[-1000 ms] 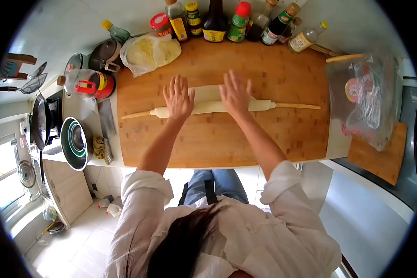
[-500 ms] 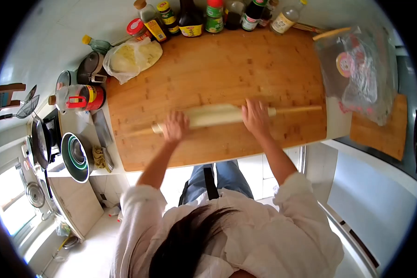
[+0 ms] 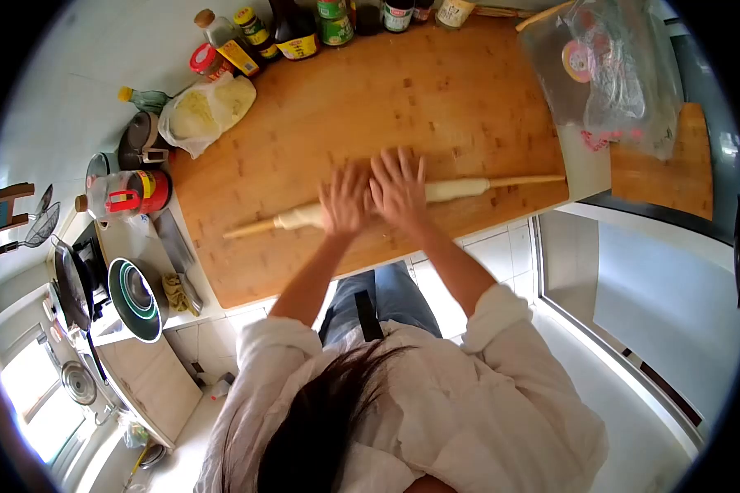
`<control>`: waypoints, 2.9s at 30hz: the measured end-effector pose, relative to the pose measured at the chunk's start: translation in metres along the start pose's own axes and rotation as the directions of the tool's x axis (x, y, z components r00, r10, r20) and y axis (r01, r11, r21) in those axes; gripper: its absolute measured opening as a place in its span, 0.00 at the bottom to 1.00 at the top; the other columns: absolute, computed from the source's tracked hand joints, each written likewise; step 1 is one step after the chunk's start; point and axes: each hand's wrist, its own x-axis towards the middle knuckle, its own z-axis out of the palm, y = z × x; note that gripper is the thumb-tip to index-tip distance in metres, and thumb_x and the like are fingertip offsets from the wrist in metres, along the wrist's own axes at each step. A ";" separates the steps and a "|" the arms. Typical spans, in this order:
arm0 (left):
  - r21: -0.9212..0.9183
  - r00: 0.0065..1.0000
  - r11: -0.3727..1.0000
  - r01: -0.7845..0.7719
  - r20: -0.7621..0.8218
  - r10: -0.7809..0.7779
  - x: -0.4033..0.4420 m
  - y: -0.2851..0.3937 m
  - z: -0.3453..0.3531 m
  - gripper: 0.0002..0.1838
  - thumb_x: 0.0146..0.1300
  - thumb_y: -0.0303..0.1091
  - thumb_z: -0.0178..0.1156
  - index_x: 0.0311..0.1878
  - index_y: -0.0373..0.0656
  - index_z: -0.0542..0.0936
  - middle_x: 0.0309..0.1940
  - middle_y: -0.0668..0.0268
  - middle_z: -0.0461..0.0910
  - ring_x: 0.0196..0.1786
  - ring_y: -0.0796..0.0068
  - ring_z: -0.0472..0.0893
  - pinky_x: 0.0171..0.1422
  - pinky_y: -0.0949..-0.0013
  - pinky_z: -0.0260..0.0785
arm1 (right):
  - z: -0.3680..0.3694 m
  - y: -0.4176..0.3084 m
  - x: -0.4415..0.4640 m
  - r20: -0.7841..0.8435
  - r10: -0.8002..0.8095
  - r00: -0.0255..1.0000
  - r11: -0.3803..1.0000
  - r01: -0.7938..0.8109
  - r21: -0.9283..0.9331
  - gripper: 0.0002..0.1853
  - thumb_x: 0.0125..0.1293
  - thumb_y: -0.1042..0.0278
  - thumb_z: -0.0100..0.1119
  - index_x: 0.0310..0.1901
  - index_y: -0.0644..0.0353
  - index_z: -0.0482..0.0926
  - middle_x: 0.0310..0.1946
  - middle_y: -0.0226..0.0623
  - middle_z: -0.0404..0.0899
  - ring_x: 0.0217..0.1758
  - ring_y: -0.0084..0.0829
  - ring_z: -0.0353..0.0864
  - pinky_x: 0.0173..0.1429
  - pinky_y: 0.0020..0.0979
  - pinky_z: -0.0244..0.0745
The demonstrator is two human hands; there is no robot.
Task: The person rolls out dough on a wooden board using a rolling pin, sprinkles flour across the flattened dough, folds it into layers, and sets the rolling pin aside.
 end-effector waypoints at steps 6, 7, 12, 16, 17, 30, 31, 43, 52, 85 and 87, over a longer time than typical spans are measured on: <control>0.058 0.981 0.991 0.119 -0.159 -0.109 -0.048 -0.071 0.004 0.24 0.72 0.48 0.46 0.67 0.54 0.73 0.74 0.63 0.61 0.78 0.54 0.53 0.73 0.31 0.45 | -0.005 0.092 -0.055 -0.049 0.226 0.973 0.968 -0.230 -0.101 0.26 0.74 0.50 0.44 0.68 0.50 0.69 0.71 0.37 0.65 0.78 0.45 0.55 0.75 0.66 0.37; 0.054 0.982 0.992 0.115 -0.159 -0.105 -0.035 -0.075 0.006 0.24 0.72 0.48 0.46 0.67 0.54 0.73 0.74 0.63 0.61 0.78 0.54 0.53 0.73 0.31 0.45 | -0.008 0.095 -0.058 -0.075 0.225 0.971 0.965 -0.233 -0.121 0.26 0.73 0.50 0.45 0.68 0.51 0.70 0.72 0.36 0.65 0.79 0.44 0.53 0.76 0.66 0.34; 0.015 0.962 0.989 0.144 -0.236 -0.136 0.058 -0.080 -0.005 0.24 0.73 0.46 0.45 0.68 0.54 0.72 0.75 0.61 0.60 0.78 0.52 0.54 0.74 0.31 0.41 | -0.002 0.114 0.054 -0.278 0.199 0.940 0.948 -0.256 -0.188 0.23 0.71 0.53 0.48 0.65 0.50 0.73 0.66 0.37 0.71 0.72 0.44 0.65 0.71 0.66 0.49; 0.068 0.971 0.997 0.036 -0.240 -0.018 0.057 -0.081 0.008 0.24 0.72 0.45 0.45 0.68 0.50 0.72 0.72 0.60 0.63 0.75 0.53 0.59 0.75 0.37 0.45 | 0.014 0.106 0.033 -0.302 0.081 0.950 0.996 -0.090 -0.016 0.22 0.73 0.55 0.46 0.62 0.58 0.73 0.61 0.42 0.74 0.65 0.51 0.68 0.68 0.63 0.53; 0.084 0.981 0.996 0.027 -0.195 -0.011 0.065 -0.083 0.010 0.24 0.72 0.45 0.45 0.68 0.49 0.73 0.71 0.60 0.65 0.73 0.53 0.61 0.75 0.40 0.46 | 0.020 0.110 0.038 -0.265 0.063 0.962 0.998 -0.067 -0.004 0.22 0.73 0.55 0.46 0.61 0.59 0.74 0.61 0.43 0.74 0.63 0.52 0.69 0.66 0.62 0.55; 0.000 0.959 1.000 -0.031 -0.281 0.030 0.029 -0.138 0.024 0.20 0.67 0.41 0.52 0.52 0.33 0.75 0.49 0.42 0.76 0.51 0.39 0.74 0.55 0.46 0.66 | 0.000 0.142 0.029 -0.156 0.072 0.985 0.997 -0.068 0.029 0.21 0.67 0.59 0.54 0.58 0.59 0.76 0.47 0.48 0.76 0.46 0.46 0.75 0.49 0.46 0.70; -0.090 0.985 0.996 0.022 -0.169 -0.037 -0.008 -0.132 0.023 0.21 0.66 0.41 0.52 0.54 0.32 0.74 0.51 0.40 0.76 0.51 0.38 0.75 0.56 0.46 0.66 | -0.012 0.130 0.001 -0.101 0.092 0.991 0.993 -0.084 0.080 0.22 0.66 0.60 0.54 0.59 0.60 0.75 0.48 0.50 0.75 0.46 0.47 0.74 0.52 0.49 0.68; -0.034 0.986 0.990 0.135 -0.093 -0.138 0.001 0.003 0.013 0.27 0.72 0.48 0.45 0.68 0.46 0.70 0.72 0.61 0.64 0.76 0.54 0.59 0.75 0.42 0.48 | 0.019 -0.034 -0.015 -0.036 0.072 0.997 0.993 -0.068 0.092 0.28 0.73 0.50 0.47 0.69 0.56 0.67 0.73 0.45 0.60 0.75 0.51 0.57 0.74 0.65 0.44; -0.022 0.968 0.987 0.159 -0.193 -0.160 0.002 -0.096 -0.005 0.26 0.70 0.46 0.48 0.70 0.52 0.70 0.73 0.62 0.64 0.75 0.54 0.60 0.74 0.39 0.48 | -0.001 0.060 0.000 -0.140 0.088 0.986 0.988 -0.105 -0.116 0.25 0.70 0.52 0.51 0.66 0.51 0.72 0.68 0.39 0.68 0.72 0.48 0.63 0.72 0.65 0.48; -0.048 0.985 0.999 -0.024 -0.175 0.016 0.101 -0.207 -0.039 0.25 0.66 0.40 0.59 0.63 0.38 0.71 0.53 0.52 0.74 0.57 0.48 0.69 0.68 0.51 0.58 | -0.002 0.216 0.116 -0.208 -0.004 0.978 0.982 0.043 0.185 0.31 0.64 0.50 0.66 0.63 0.59 0.71 0.63 0.43 0.69 0.62 0.45 0.71 0.70 0.47 0.59; -0.101 0.987 0.995 0.015 -0.159 -0.031 0.086 -0.209 -0.041 0.28 0.65 0.40 0.61 0.64 0.39 0.70 0.55 0.52 0.73 0.59 0.48 0.68 0.70 0.50 0.56 | -0.012 0.219 0.104 -0.090 -0.084 0.992 0.996 0.079 -0.052 0.35 0.64 0.47 0.65 0.65 0.59 0.69 0.66 0.43 0.67 0.64 0.45 0.69 0.73 0.49 0.54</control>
